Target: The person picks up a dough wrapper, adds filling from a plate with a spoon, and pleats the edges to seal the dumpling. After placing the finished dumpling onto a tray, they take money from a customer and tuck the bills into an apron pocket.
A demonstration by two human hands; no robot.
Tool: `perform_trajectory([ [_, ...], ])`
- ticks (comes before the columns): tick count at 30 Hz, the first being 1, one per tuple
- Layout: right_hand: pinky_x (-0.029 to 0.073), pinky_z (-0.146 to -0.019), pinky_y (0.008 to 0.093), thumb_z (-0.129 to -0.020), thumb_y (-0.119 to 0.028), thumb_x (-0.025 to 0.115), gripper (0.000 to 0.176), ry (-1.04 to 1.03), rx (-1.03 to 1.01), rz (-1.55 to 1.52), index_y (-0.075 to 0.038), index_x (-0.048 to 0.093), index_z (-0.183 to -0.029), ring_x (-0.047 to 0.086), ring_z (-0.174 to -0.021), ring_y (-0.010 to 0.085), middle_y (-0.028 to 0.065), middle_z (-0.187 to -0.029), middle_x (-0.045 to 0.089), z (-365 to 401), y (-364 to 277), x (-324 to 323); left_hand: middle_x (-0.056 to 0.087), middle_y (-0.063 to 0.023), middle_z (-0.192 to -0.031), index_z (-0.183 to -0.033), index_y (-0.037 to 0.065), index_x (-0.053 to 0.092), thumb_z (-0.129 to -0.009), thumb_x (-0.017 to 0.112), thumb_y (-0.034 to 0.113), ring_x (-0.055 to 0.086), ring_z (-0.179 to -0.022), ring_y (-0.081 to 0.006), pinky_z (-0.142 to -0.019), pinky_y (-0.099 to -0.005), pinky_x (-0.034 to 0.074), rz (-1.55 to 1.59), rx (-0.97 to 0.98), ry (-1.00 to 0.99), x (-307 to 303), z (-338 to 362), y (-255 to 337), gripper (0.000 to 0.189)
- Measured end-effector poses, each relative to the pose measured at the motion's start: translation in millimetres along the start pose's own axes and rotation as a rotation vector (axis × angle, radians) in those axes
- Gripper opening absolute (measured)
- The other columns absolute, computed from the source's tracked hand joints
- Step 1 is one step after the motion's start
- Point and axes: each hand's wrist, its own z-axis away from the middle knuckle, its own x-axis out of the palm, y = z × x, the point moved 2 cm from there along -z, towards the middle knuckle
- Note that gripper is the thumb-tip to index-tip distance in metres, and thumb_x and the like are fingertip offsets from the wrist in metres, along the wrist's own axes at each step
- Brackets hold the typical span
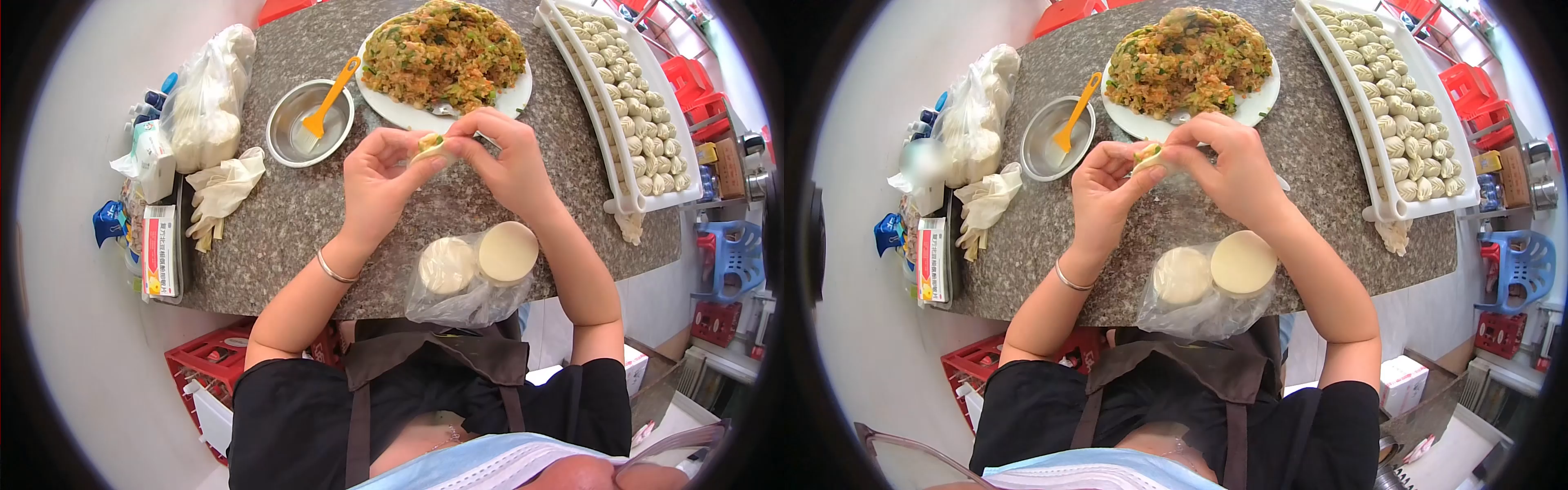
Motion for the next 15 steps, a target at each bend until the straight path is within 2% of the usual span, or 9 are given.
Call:
perform_trajectory([
  [3, 0.046, -0.068, 0.0292, -0.083, -0.011, 0.066, 0.012, 0.065, 0.087, -0.038, 0.001, 0.065, -0.084, 0.061, -0.074, 0.0187, 0.0090, -0.079, 0.065, 0, 1, -6, 0.066, -0.0141, -0.107, -0.104, -0.003, 0.062, -0.082, 0.068, -0.004, 0.064, -0.096, -0.0147, -0.084, -0.0259, 0.053, 0.056, 0.011, -0.028, -3, 0, -4, 0.023],
  [5, 0.046, -0.068, 0.0297, -0.083, -0.010, 0.067, 0.011, -0.110, 0.221, -0.159, 0.001, 0.065, -0.084, 0.061, -0.075, 0.0190, 0.0091, -0.080, 0.065, -3, 4, -10, 0.066, -0.0146, -0.107, -0.104, -0.004, 0.063, -0.082, 0.068, -0.004, 0.064, -0.096, -0.0147, -0.083, -0.0261, 0.054, 0.059, 0.011, -0.049, -4, -1, -6, 0.022],
  [6, 0.046, -0.068, 0.0297, -0.083, -0.010, 0.067, 0.011, -0.114, 0.223, -0.157, 0.001, 0.065, -0.084, 0.061, -0.075, 0.0190, 0.0091, -0.080, 0.065, -2, 4, -9, 0.066, -0.0148, -0.108, -0.105, -0.004, 0.063, -0.082, 0.068, -0.004, 0.064, -0.095, -0.0147, -0.083, -0.0262, 0.054, 0.047, 0.042, -0.075, -3, -1, -5, 0.023],
  [11, 0.046, -0.068, 0.0306, -0.084, -0.009, 0.065, 0.010, -0.029, 0.072, -0.037, 0.001, 0.065, -0.085, 0.061, -0.076, 0.0195, 0.0095, -0.081, 0.065, 0, 0, -2, 0.066, -0.0147, -0.109, -0.104, -0.004, 0.064, -0.082, 0.068, -0.004, 0.064, -0.094, -0.0147, -0.081, -0.0259, 0.054, 0.032, 0.039, -0.087, -2, 1, -4, 0.022],
  [13, 0.046, -0.068, 0.0308, -0.084, -0.008, 0.065, 0.010, -0.031, 0.036, -0.043, 0.001, 0.064, -0.085, 0.061, -0.076, 0.0195, 0.0096, -0.081, 0.065, 0, 0, 0, 0.066, -0.0145, -0.107, -0.102, -0.003, 0.065, -0.082, 0.068, -0.005, 0.064, -0.095, -0.0141, -0.082, -0.0263, 0.053, 0.023, -0.023, 0.018, -3, 1, -3, 0.020],
  [15, 0.046, -0.068, 0.0311, -0.084, -0.008, 0.065, 0.009, -0.037, 0.001, -0.046, 0.001, 0.064, -0.085, 0.061, -0.076, 0.0196, 0.0097, -0.081, 0.065, 0, 0, 0, 0.066, -0.0147, -0.106, -0.102, -0.003, 0.065, -0.082, 0.068, -0.004, 0.064, -0.096, -0.0142, -0.083, -0.0269, 0.053, 0.050, 0.006, 0.007, -2, 0, -3, 0.020],
])
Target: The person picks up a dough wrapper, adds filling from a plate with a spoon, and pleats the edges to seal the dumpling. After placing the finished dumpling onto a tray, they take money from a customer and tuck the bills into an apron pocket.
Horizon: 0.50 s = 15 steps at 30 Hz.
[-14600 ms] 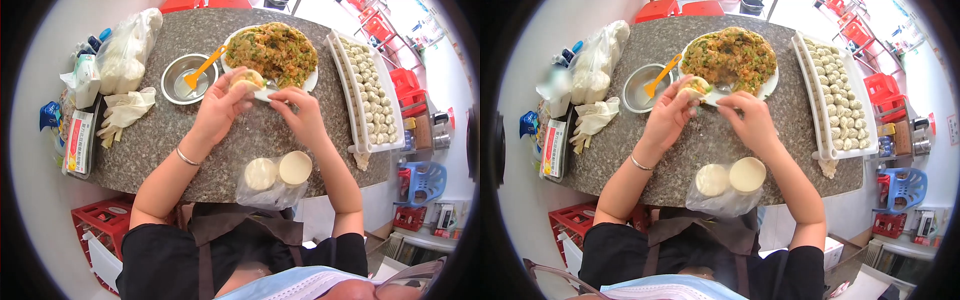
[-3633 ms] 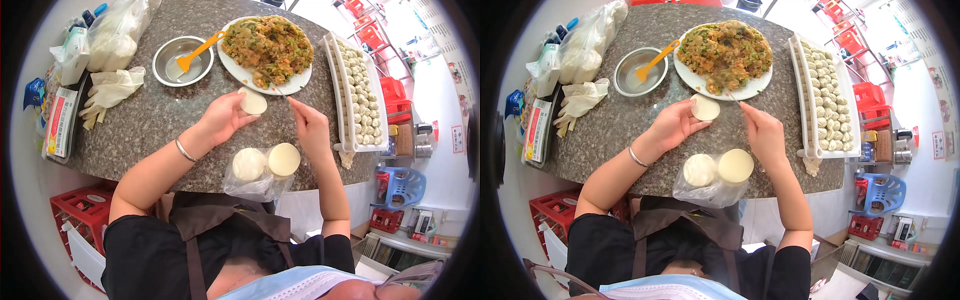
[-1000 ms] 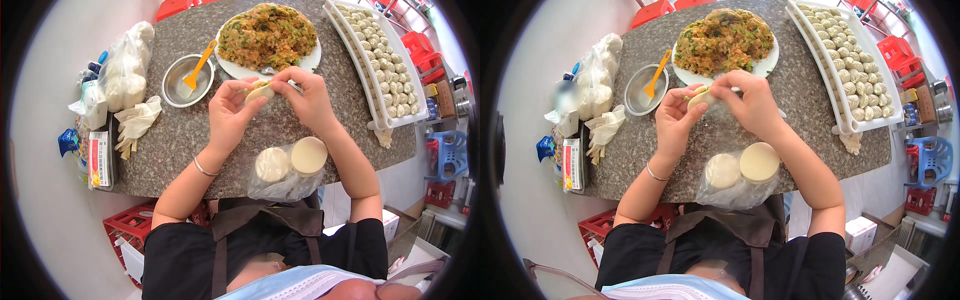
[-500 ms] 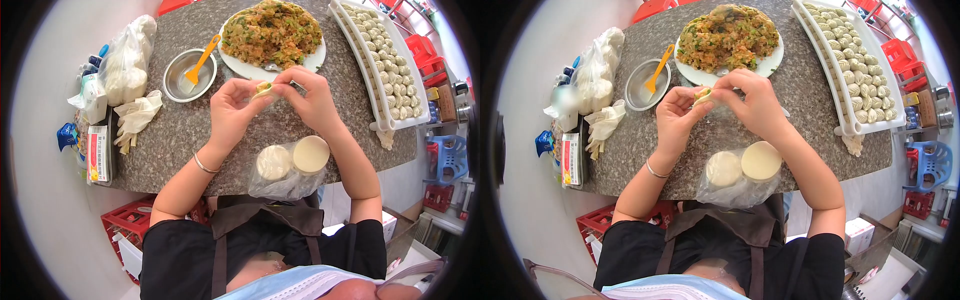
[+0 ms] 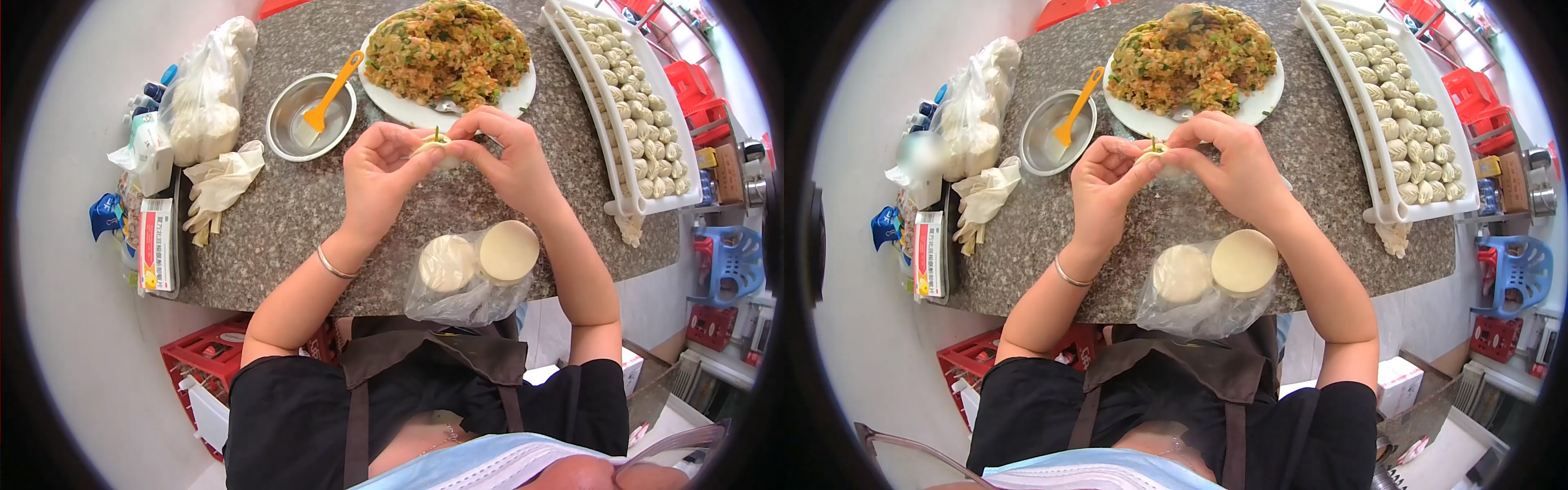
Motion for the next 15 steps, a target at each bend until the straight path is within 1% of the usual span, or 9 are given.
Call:
perform_trajectory([
  [2, 0.046, -0.070, 0.0316, -0.083, -0.008, 0.065, 0.009, 0.024, 0.059, 0.005, 0.002, 0.064, -0.084, 0.061, -0.078, 0.0206, 0.0103, -0.081, 0.064, 1.0, -0.7, -1.2, 0.066, -0.0150, -0.106, -0.101, -0.003, 0.065, -0.082, 0.068, -0.004, 0.063, -0.096, -0.0144, -0.084, -0.0276, 0.053, 0.029, 0.027, -0.013, 0.3, -0.6, 0.0, 0.019],
  [3, 0.046, -0.070, 0.0316, -0.083, -0.008, 0.065, 0.009, 0.022, 0.059, 0.006, 0.002, 0.064, -0.084, 0.061, -0.078, 0.0206, 0.0103, -0.081, 0.064, 0.8, -1.5, -2.8, 0.066, -0.0152, -0.107, -0.101, -0.003, 0.065, -0.083, 0.068, -0.003, 0.063, -0.097, -0.0147, -0.085, -0.0278, 0.052, 0.027, 0.010, -0.012, 0.1, -0.5, -0.8, 0.019],
  [5, 0.046, -0.071, 0.0320, -0.083, -0.007, 0.065, 0.009, -0.005, 0.145, -0.028, 0.002, 0.064, -0.084, 0.061, -0.077, 0.0217, 0.0108, -0.081, 0.064, -0.1, -1.5, -5.8, 0.066, -0.0153, -0.107, -0.101, -0.003, 0.065, -0.083, 0.068, -0.002, 0.063, -0.097, -0.0150, -0.086, -0.0280, 0.052, 0.027, -0.007, -0.009, -0.7, -0.5, -1.4, 0.019],
  [7, 0.046, -0.071, 0.0321, -0.083, -0.007, 0.065, 0.009, -0.027, 0.135, -0.043, 0.002, 0.064, -0.085, 0.061, -0.077, 0.0222, 0.0109, -0.081, 0.063, -1.6, -1.7, -6.2, 0.066, -0.0154, -0.108, -0.102, -0.002, 0.066, -0.083, 0.068, -0.001, 0.063, -0.097, -0.0150, -0.086, -0.0274, 0.052, -0.003, 0.021, -0.092, 0.6, -0.2, -0.9, 0.019],
  [9, 0.046, -0.070, 0.0322, -0.083, -0.007, 0.065, 0.009, -0.047, 0.127, -0.057, 0.002, 0.064, -0.085, 0.061, -0.077, 0.0227, 0.0110, -0.081, 0.063, -1.5, -2.0, -5.6, 0.066, -0.0149, -0.107, -0.102, -0.002, 0.065, -0.083, 0.068, -0.001, 0.063, -0.097, -0.0146, -0.085, -0.0272, 0.052, 0.004, 0.039, -0.100, 1.1, -0.1, -1.9, 0.019],
  [10, 0.047, -0.070, 0.0322, -0.083, -0.007, 0.065, 0.009, -0.033, 0.096, -0.011, 0.001, 0.063, -0.085, 0.061, -0.076, 0.0230, 0.0111, -0.080, 0.063, -1.1, -3.1, -4.4, 0.066, -0.0143, -0.107, -0.102, -0.001, 0.065, -0.083, 0.068, -0.001, 0.063, -0.096, -0.0142, -0.084, -0.0269, 0.052, 0.006, 0.056, -0.112, 1.6, -0.1, -2.0, 0.018],
  [11, 0.047, -0.070, 0.0322, -0.083, -0.007, 0.065, 0.009, -0.019, 0.065, 0.033, 0.001, 0.063, -0.086, 0.061, -0.076, 0.0233, 0.0112, -0.080, 0.062, -0.5, -3.9, -3.0, 0.066, -0.0143, -0.107, -0.102, -0.001, 0.065, -0.083, 0.068, -0.001, 0.063, -0.096, -0.0142, -0.084, -0.0269, 0.052, 0.006, 0.055, -0.111, 1.8, 0.5, -0.8, 0.018],
  [13, 0.047, -0.070, 0.0322, -0.083, -0.007, 0.065, 0.009, 0.006, 0.066, 0.029, 0.001, 0.063, -0.086, 0.061, -0.077, 0.0236, 0.0112, -0.080, 0.062, 1.5, -0.8, 0.6, 0.066, -0.0135, -0.107, -0.101, 0.000, 0.064, -0.083, 0.069, 0.000, 0.063, -0.096, -0.0138, -0.083, -0.0268, 0.053, -0.059, -0.035, -0.053, 0.7, 1.6, 1.1, 0.018],
  [15, 0.047, -0.071, 0.0323, -0.083, -0.007, 0.065, 0.009, 0.026, 0.066, 0.026, 0.001, 0.063, -0.086, 0.061, -0.077, 0.0239, 0.0112, -0.080, 0.062, 2.4, -0.6, 2.2, 0.066, -0.0130, -0.107, -0.101, 0.000, 0.064, -0.083, 0.069, 0.000, 0.063, -0.095, -0.0137, -0.083, -0.0262, 0.053, -0.043, -0.036, -0.017, -1.8, 0.6, -0.3, 0.019],
])
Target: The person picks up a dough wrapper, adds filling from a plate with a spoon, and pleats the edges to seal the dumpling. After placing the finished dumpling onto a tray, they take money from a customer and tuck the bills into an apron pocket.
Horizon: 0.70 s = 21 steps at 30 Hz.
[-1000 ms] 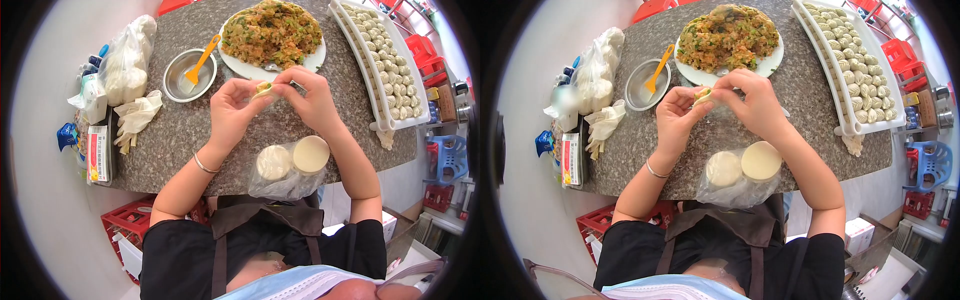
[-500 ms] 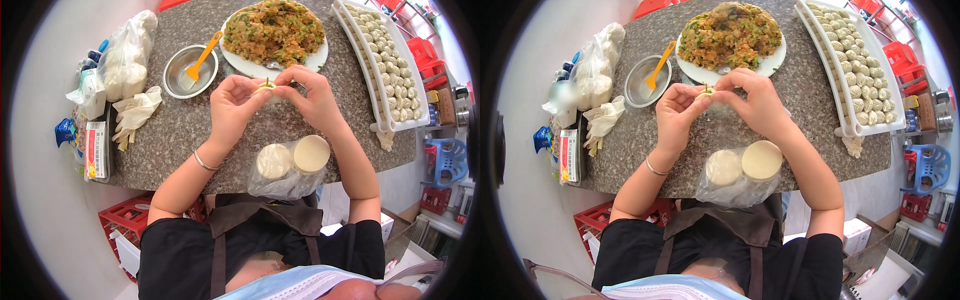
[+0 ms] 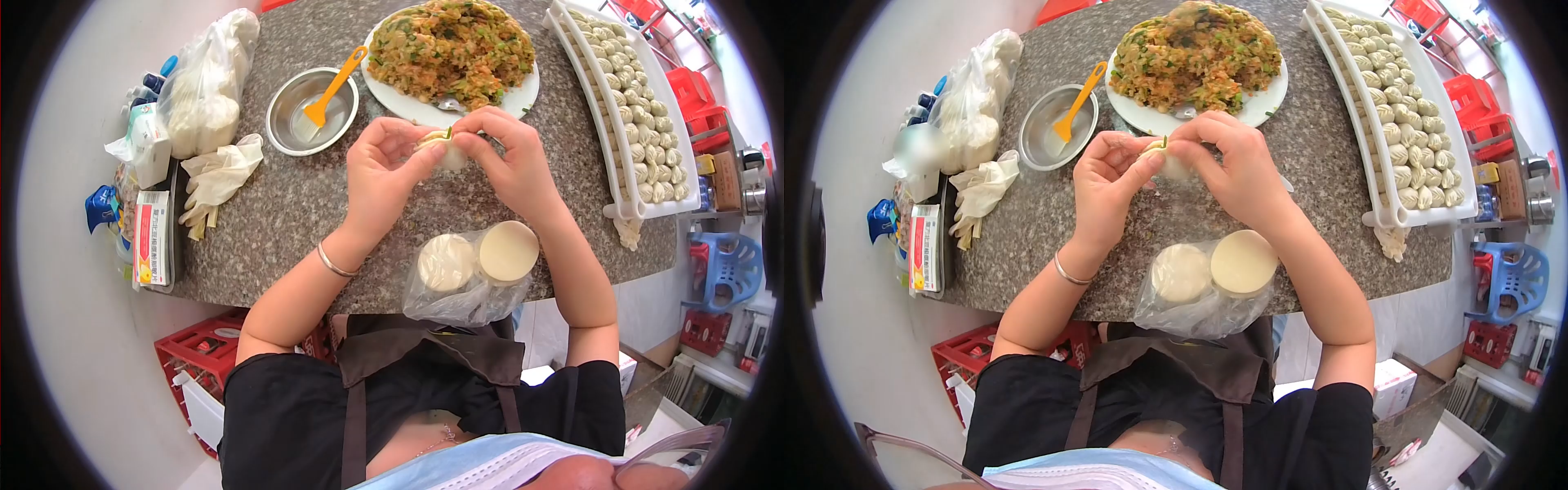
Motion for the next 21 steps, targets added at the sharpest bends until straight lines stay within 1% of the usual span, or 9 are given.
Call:
perform_trajectory([
  [2, 0.047, -0.071, 0.0319, -0.083, -0.007, 0.065, 0.009, 0.003, -0.044, 0.033, 0.001, 0.063, -0.086, 0.061, -0.077, 0.0242, 0.0113, -0.080, 0.062, -0.6, -2.3, 0.4, 0.066, -0.0125, -0.107, -0.101, 0.001, 0.063, -0.083, 0.069, 0.000, 0.063, -0.095, -0.0136, -0.083, -0.0257, 0.053, 0.021, 0.001, 0.040, -1.4, -0.3, -2.0, 0.019],
  [3, 0.047, -0.071, 0.0319, -0.083, -0.007, 0.065, 0.009, 0.000, -0.046, 0.033, 0.001, 0.063, -0.086, 0.061, -0.077, 0.0242, 0.0113, -0.080, 0.062, -0.7, -2.7, 1.0, 0.066, -0.0128, -0.107, -0.100, 0.000, 0.064, -0.083, 0.069, 0.000, 0.063, -0.095, -0.0135, -0.082, -0.0253, 0.053, 0.051, -0.008, 0.033, -0.2, -0.4, -3.4, 0.018],
  [5, 0.047, -0.072, 0.0317, -0.083, -0.007, 0.065, 0.009, 0.075, -0.032, 0.049, 0.001, 0.063, -0.086, 0.061, -0.077, 0.0232, 0.0110, -0.080, 0.062, -0.2, -3.0, -0.3, 0.066, -0.0132, -0.108, -0.100, -0.001, 0.065, -0.083, 0.069, -0.001, 0.063, -0.094, -0.0134, -0.082, -0.0249, 0.053, 0.086, -0.016, 0.030, -0.3, -0.1, -5.3, 0.017],
  [6, 0.047, -0.072, 0.0317, -0.083, -0.007, 0.065, 0.009, 0.068, -0.033, 0.052, 0.001, 0.063, -0.086, 0.061, -0.077, 0.0232, 0.0110, -0.080, 0.062, -0.6, -4.3, -2.1, 0.066, -0.0134, -0.108, -0.098, -0.001, 0.066, -0.083, 0.069, -0.001, 0.063, -0.095, -0.0136, -0.082, -0.0250, 0.053, 0.079, 0.010, 0.010, -0.6, -0.5, -5.5, 0.015],
  [8, 0.047, -0.072, 0.0313, -0.083, -0.006, 0.065, 0.008, -0.038, 0.175, -0.097, 0.001, 0.063, -0.086, 0.060, -0.078, 0.0217, 0.0102, -0.080, 0.062, -1.4, -3.2, -5.0, 0.065, -0.0137, -0.108, -0.097, -0.002, 0.067, -0.083, 0.069, -0.001, 0.063, -0.095, -0.0137, -0.083, -0.0251, 0.053, 0.077, 0.038, -0.003, -1.1, -0.8, -6.3, 0.014],
  [9, 0.047, -0.072, 0.0313, -0.083, -0.006, 0.065, 0.008, -0.047, 0.175, -0.094, 0.001, 0.063, -0.086, 0.060, -0.078, 0.0217, 0.0102, -0.080, 0.062, -2.3, -3.6, -5.4, 0.065, -0.0139, -0.108, -0.096, -0.002, 0.068, -0.083, 0.069, -0.001, 0.063, -0.095, -0.0138, -0.082, -0.0254, 0.053, 0.084, 0.054, -0.035, -0.4, -0.8, -6.6, 0.013],
  [11, 0.047, -0.072, 0.0307, -0.083, -0.006, 0.065, 0.008, -0.054, 0.060, -0.019, 0.001, 0.063, -0.086, 0.060, -0.078, 0.0206, 0.0095, -0.080, 0.062, -3.7, -6.2, -6.4, 0.065, -0.0141, -0.109, -0.096, -0.002, 0.069, -0.083, 0.069, 0.000, 0.063, -0.094, -0.0139, -0.082, -0.0257, 0.053, 0.095, 0.072, -0.062, 0.6, 0.0, -6.9, 0.012],
  [17, 0.046, -0.071, 0.0312, -0.083, -0.007, 0.065, 0.009, -0.007, 0.002, 0.057, 0.001, 0.062, -0.085, 0.060, -0.078, 0.0212, 0.0105, -0.081, 0.062, 0.7, -5.1, 1.9, 0.064, -0.0114, -0.106, -0.095, -0.003, 0.068, -0.084, 0.067, -0.001, 0.062, -0.091, -0.0125, -0.078, -0.0238, 0.052, 0.061, 0.085, -0.048, 0.9, 0.6, -7.7, 0.011],
  [21, 0.046, -0.071, 0.0315, -0.083, -0.007, 0.066, 0.010, -0.029, -0.040, 0.058, 0.001, 0.062, -0.085, 0.060, -0.078, 0.0215, 0.0107, -0.081, 0.062, 0.0, -9.5, 3.3, 0.064, -0.0105, -0.106, -0.094, -0.004, 0.068, -0.084, 0.067, -0.001, 0.062, -0.090, -0.0120, -0.077, -0.0240, 0.052, 0.058, 0.068, -0.015, -0.8, 0.1, -7.6, 0.011],
])
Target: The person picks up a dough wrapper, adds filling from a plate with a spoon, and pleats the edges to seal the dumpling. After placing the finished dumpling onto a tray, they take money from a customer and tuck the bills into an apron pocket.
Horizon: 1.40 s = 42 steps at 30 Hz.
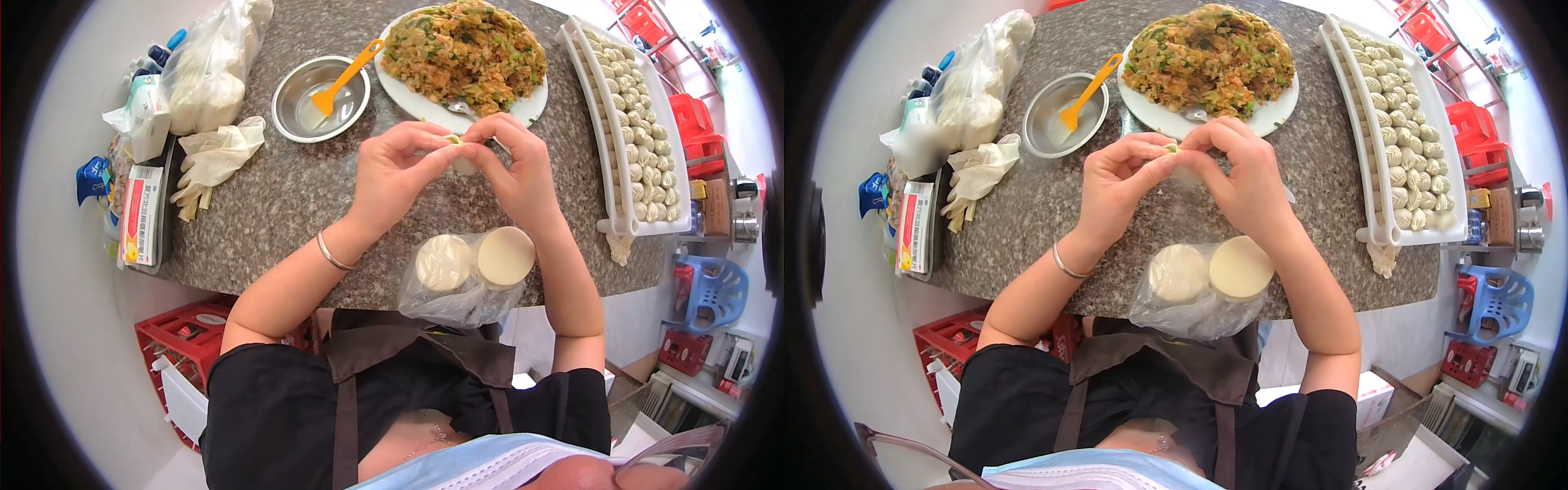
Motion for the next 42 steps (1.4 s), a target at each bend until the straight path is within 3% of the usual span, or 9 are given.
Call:
perform_trajectory([
  [5, 0.047, -0.072, 0.0305, -0.083, -0.007, 0.066, 0.009, -0.004, 0.170, -0.064, 0.001, 0.062, -0.086, 0.059, -0.076, 0.0215, 0.0100, -0.079, 0.060, 0, 7, -5, 0.066, -0.0105, -0.102, -0.097, -0.001, 0.068, -0.085, 0.067, 0.000, 0.063, -0.091, -0.0120, -0.080, -0.0243, 0.052, 0.068, -0.056, 0.002, -1, -2, -1, 0.012],
  [11, 0.047, -0.071, 0.0305, -0.083, -0.007, 0.065, 0.009, 0.012, 0.044, 0.011, 0.001, 0.063, -0.086, 0.060, -0.075, 0.0216, 0.0099, -0.079, 0.061, -1, 2, -2, 0.067, -0.0096, -0.100, -0.094, -0.002, 0.068, -0.085, 0.068, 0.000, 0.063, -0.089, -0.0127, -0.078, -0.0243, 0.052, -0.024, 0.020, -0.038, 1, 0, 2, 0.010],
  [18, 0.047, -0.070, 0.0312, -0.083, -0.006, 0.065, 0.008, 0.014, 0.016, 0.023, 0.001, 0.063, -0.085, 0.060, -0.075, 0.0222, 0.0109, -0.081, 0.062, 1, 0, 1, 0.067, -0.0086, -0.098, -0.095, -0.003, 0.067, -0.085, 0.067, 0.001, 0.064, -0.088, -0.0125, -0.076, -0.0245, 0.053, -0.016, 0.012, 0.049, 6, 0, 4, 0.011],
  [23, 0.048, -0.072, 0.0309, -0.083, -0.006, 0.065, 0.009, -0.006, 0.201, -0.062, 0.002, 0.062, -0.085, 0.061, -0.076, 0.0211, 0.0106, -0.081, 0.062, 0, 6, -3, 0.066, -0.0095, -0.098, -0.096, -0.003, 0.068, -0.085, 0.066, 0.000, 0.064, -0.090, -0.0136, -0.078, -0.0256, 0.053, -0.025, -0.020, -0.002, 0, -1, 1, 0.011],
  [26, 0.047, -0.072, 0.0303, -0.084, -0.006, 0.064, 0.009, 0.002, 0.103, -0.003, 0.003, 0.062, -0.086, 0.060, -0.075, 0.0206, 0.0108, -0.081, 0.062, -3, 0, -2, 0.066, -0.0089, -0.101, -0.097, -0.003, 0.069, -0.085, 0.065, -0.003, 0.062, -0.090, -0.0115, -0.077, -0.0234, 0.051, -0.126, 0.065, -0.045, 0, 0, 0, 0.012],
  [35, 0.047, -0.071, 0.0309, -0.083, -0.004, 0.065, 0.008, -0.028, 0.057, 0.022, 0.003, 0.063, -0.087, 0.062, -0.077, 0.0212, 0.0113, -0.083, 0.063, -1, -6, 3, 0.066, -0.0079, -0.101, -0.096, -0.001, 0.068, -0.085, 0.065, -0.003, 0.061, -0.089, -0.0101, -0.077, -0.0244, 0.051, -0.091, 0.035, 0.015, -1, 3, 1, 0.011],
  [38, 0.047, -0.072, 0.0306, -0.083, -0.004, 0.065, 0.007, 0.048, 0.059, 0.015, 0.002, 0.063, -0.086, 0.061, -0.077, 0.0209, 0.0112, -0.083, 0.063, 0, -1, 4, 0.066, -0.0061, -0.101, -0.098, 0.002, 0.065, -0.088, 0.063, 0.002, 0.063, -0.090, -0.0113, -0.079, -0.0281, 0.053, 0.031, -0.034, -0.026, 2, 3, -3, 0.011],
  [40, 0.047, -0.073, 0.0305, -0.084, -0.004, 0.065, 0.007, 0.051, 0.059, -0.015, 0.002, 0.063, -0.086, 0.061, -0.078, 0.0206, 0.0109, -0.082, 0.063, 0, 4, 6, 0.065, -0.0044, -0.100, -0.101, 0.004, 0.063, -0.091, 0.062, 0.007, 0.063, -0.093, -0.0130, -0.082, -0.0321, 0.055, 0.423, -0.324, 0.036, 3, 4, -11, 0.011],
  [42, 0.047, -0.073, 0.0303, -0.084, -0.005, 0.065, 0.008, 0.048, 0.060, -0.042, 0.002, 0.062, -0.086, 0.061, -0.078, 0.0204, 0.0106, -0.082, 0.063, -1, 6, 6, 0.065, -0.0039, -0.100, -0.101, 0.005, 0.062, -0.091, 0.061, 0.009, 0.064, -0.094, -0.0135, -0.083, -0.0334, 0.055, 0.441, -0.340, 0.007, 1, 4, -12, 0.010],
])
